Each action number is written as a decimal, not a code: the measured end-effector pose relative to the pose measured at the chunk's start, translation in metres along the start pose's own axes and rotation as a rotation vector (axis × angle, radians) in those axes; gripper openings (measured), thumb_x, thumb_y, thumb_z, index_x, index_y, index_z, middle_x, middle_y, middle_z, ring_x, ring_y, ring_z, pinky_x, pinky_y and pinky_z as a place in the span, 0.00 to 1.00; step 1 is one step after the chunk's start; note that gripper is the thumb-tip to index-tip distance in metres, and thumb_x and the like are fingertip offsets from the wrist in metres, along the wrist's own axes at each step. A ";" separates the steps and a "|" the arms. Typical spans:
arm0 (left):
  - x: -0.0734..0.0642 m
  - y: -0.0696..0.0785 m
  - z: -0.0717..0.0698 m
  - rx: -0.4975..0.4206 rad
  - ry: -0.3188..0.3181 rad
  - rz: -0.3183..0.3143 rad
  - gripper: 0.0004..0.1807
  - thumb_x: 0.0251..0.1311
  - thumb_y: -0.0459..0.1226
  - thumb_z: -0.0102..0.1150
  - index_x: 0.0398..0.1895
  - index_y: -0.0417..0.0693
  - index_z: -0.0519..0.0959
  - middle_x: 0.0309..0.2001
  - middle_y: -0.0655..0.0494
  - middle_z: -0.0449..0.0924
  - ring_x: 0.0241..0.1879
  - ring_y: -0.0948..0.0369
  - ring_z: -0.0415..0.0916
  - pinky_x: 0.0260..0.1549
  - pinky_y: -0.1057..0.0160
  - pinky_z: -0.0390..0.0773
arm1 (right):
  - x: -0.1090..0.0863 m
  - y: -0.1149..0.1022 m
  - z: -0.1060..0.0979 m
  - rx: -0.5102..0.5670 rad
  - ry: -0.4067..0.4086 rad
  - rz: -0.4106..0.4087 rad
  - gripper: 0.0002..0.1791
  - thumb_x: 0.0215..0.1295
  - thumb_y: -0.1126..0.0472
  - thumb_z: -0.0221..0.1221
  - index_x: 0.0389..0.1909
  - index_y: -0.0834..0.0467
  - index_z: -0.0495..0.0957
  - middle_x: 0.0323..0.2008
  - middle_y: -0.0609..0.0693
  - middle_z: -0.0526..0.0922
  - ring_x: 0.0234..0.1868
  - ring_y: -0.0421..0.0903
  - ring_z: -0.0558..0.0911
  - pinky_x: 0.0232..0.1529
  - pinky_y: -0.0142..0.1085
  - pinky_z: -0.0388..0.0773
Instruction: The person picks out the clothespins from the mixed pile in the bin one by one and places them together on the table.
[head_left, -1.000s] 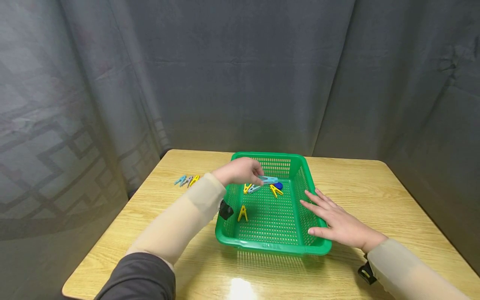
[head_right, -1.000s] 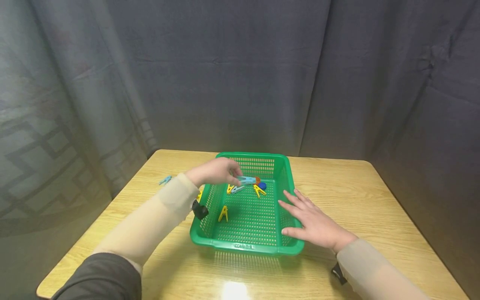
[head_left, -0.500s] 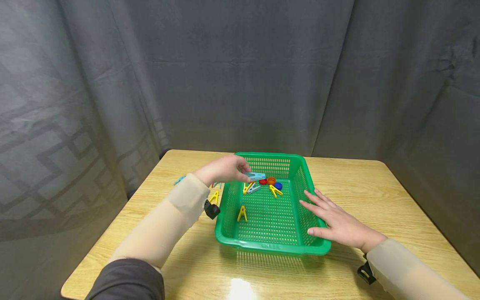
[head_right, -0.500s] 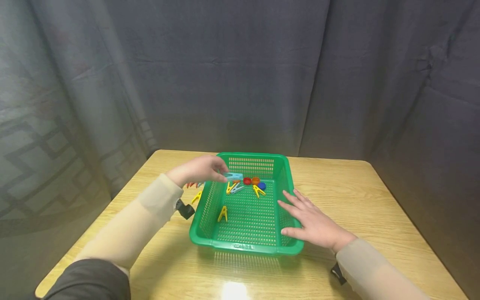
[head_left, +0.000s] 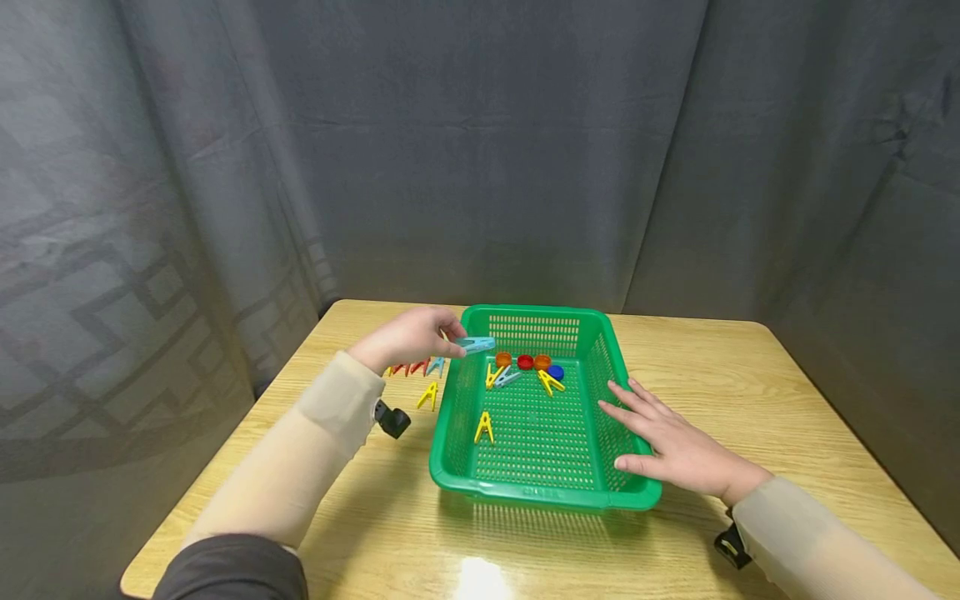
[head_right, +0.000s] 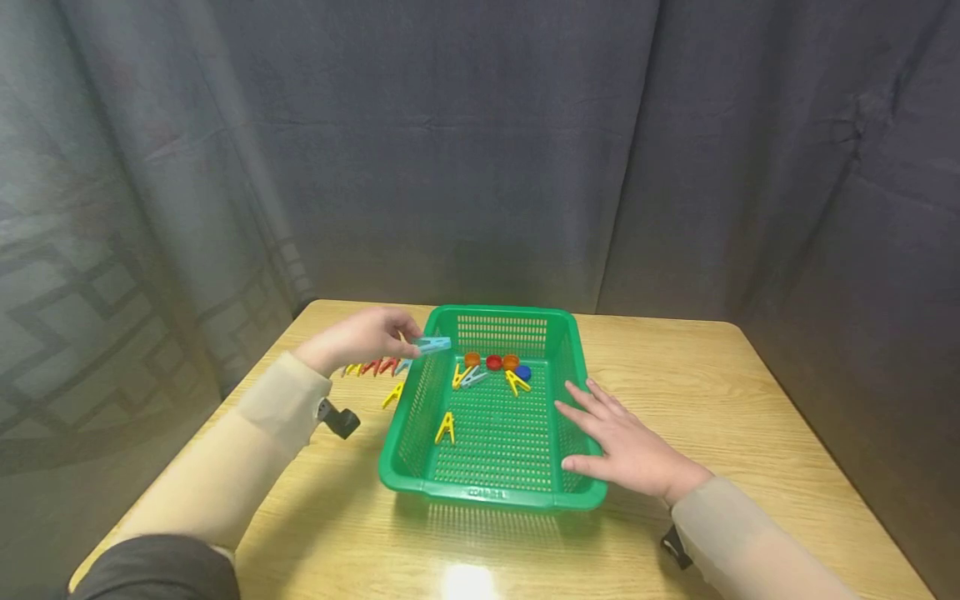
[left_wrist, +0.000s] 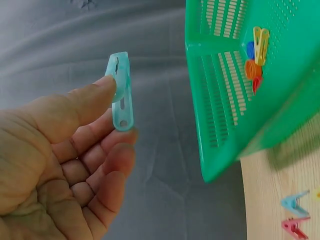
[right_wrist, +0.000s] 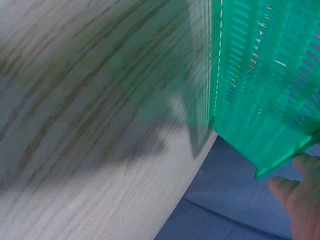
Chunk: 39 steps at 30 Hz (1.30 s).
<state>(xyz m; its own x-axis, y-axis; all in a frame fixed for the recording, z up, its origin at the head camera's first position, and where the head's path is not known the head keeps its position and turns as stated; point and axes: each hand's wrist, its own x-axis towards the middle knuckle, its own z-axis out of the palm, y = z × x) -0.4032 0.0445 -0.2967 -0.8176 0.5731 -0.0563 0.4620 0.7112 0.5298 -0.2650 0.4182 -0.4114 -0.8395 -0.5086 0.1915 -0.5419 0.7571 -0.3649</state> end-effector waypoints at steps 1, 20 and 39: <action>-0.002 -0.002 -0.001 -0.004 0.007 -0.009 0.11 0.56 0.40 0.68 0.40 0.47 0.81 0.36 0.56 0.80 0.33 0.58 0.73 0.35 0.59 0.74 | 0.000 0.000 0.000 0.000 0.000 0.001 0.39 0.61 0.48 0.63 0.72 0.53 0.61 0.74 0.55 0.51 0.73 0.64 0.45 0.58 0.69 0.55; -0.029 -0.060 -0.002 -0.105 0.095 -0.193 0.11 0.58 0.43 0.67 0.39 0.48 0.81 0.35 0.54 0.79 0.33 0.55 0.68 0.32 0.58 0.68 | 0.001 -0.001 0.000 -0.003 0.001 -0.005 0.39 0.62 0.46 0.61 0.71 0.54 0.61 0.74 0.55 0.52 0.73 0.64 0.46 0.57 0.70 0.55; -0.041 -0.100 0.028 -0.216 0.133 -0.337 0.15 0.60 0.42 0.64 0.43 0.43 0.77 0.40 0.50 0.77 0.40 0.54 0.71 0.39 0.54 0.72 | 0.001 0.001 0.001 -0.014 0.009 -0.016 0.39 0.62 0.45 0.61 0.72 0.53 0.61 0.74 0.55 0.51 0.74 0.62 0.45 0.57 0.68 0.57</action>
<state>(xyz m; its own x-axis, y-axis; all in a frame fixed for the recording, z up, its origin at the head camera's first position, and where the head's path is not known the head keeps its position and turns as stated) -0.4063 -0.0387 -0.3712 -0.9545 0.2552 -0.1545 0.0899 0.7399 0.6667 -0.2665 0.4182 -0.4127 -0.8307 -0.5173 0.2056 -0.5561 0.7544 -0.3488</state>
